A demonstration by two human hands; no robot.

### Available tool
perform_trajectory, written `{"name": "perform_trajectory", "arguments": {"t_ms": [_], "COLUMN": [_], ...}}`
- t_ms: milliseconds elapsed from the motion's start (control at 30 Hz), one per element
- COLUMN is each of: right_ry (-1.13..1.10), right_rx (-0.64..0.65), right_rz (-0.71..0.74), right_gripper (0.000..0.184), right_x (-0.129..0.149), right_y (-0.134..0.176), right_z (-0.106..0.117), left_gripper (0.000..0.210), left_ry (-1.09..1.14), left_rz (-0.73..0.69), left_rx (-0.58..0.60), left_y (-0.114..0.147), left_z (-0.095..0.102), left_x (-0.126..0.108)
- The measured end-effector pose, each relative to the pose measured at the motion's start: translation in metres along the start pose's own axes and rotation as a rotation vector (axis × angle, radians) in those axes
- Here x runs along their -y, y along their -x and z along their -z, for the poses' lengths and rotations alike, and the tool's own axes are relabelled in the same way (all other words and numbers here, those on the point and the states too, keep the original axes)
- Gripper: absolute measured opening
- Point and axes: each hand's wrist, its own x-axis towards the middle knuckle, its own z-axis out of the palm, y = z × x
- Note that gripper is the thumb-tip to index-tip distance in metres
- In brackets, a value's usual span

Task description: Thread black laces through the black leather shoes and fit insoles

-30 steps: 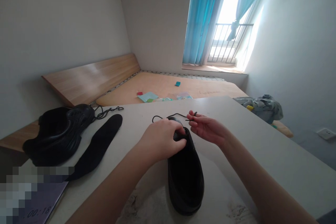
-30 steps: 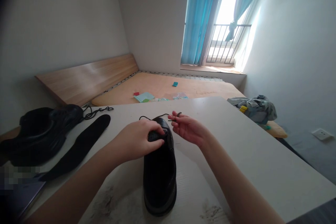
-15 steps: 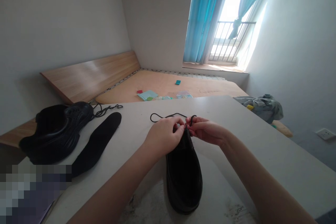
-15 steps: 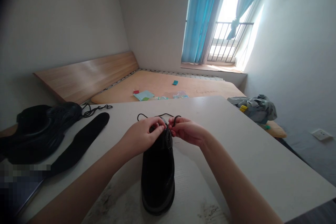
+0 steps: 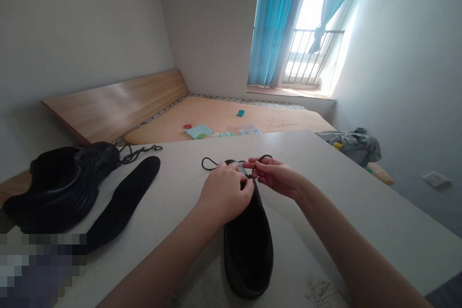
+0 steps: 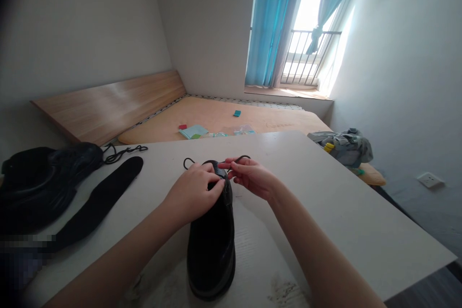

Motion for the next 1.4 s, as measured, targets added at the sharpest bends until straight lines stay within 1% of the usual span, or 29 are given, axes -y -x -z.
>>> {"name": "perform_trajectory", "arguments": {"t_ms": [67,100,167,267,367,433,533,600,733,867,1000,1100,1267,1333,1400], "right_ry": [0.039,0.062,0.118,0.222,0.349,0.434,0.518,0.531,0.510,0.439,0.312,0.185,0.033,0.004,-0.009], "right_rx": [-0.032,-0.048,-0.090,-0.153,-0.153,-0.166,-0.258,-0.304,-0.349,-0.412,-0.408,-0.397,-0.377,-0.351,-0.328], "right_rz": [0.014,0.020,0.038,0.070,0.082,0.107,0.200,0.252,0.326,0.360,0.304,0.243,0.158,0.132,0.137], "right_gripper": [0.013,0.014,0.020,0.028,0.035,0.039,0.042,0.045,0.050,0.050,0.046,0.041,0.041,0.042,0.042], "right_x": [-0.003,-0.004,-0.002,0.003,0.004,-0.002,-0.019,-0.031,-0.048,-0.053,-0.053,-0.054,-0.055,-0.053,-0.050], "right_y": [-0.003,-0.003,-0.004,0.000,0.006,0.008,0.009,0.008,0.006,0.008,0.015,0.020,0.021,0.020,0.020], "right_z": [0.000,0.000,-0.001,-0.005,-0.012,-0.015,-0.016,-0.014,-0.014,-0.022,-0.034,-0.038,-0.032,-0.029,-0.027], "left_gripper": [0.056,0.058,0.049,0.030,0.027,0.026,0.024,0.024,0.027,0.030,0.023,0.019,0.015,0.016,0.016], "left_ry": [0.026,0.034,0.044,0.077,0.107,0.124,0.177,0.211,0.286,0.354,0.292,0.209,0.084,0.036,0.007], "left_rz": [0.055,0.075,0.091,0.068,0.047,0.038,0.035,0.045,0.077,0.095,0.169,0.174,0.131,0.085,0.038], "left_rx": [-0.030,-0.036,-0.024,0.036,0.077,0.099,0.139,0.154,0.162,0.161,0.130,0.065,-0.083,-0.114,-0.115], "left_y": [-0.001,-0.002,-0.003,-0.005,-0.006,-0.007,-0.007,-0.008,-0.009,-0.013,-0.013,-0.011,-0.003,-0.002,-0.002], "left_z": [-0.003,-0.004,-0.004,-0.003,-0.001,0.002,0.004,0.005,0.003,0.003,0.002,-0.002,-0.010,-0.011,-0.011], "left_x": [-0.003,-0.004,-0.003,0.002,0.006,0.007,0.008,0.010,0.017,0.021,0.015,0.007,0.001,0.000,0.001]}}
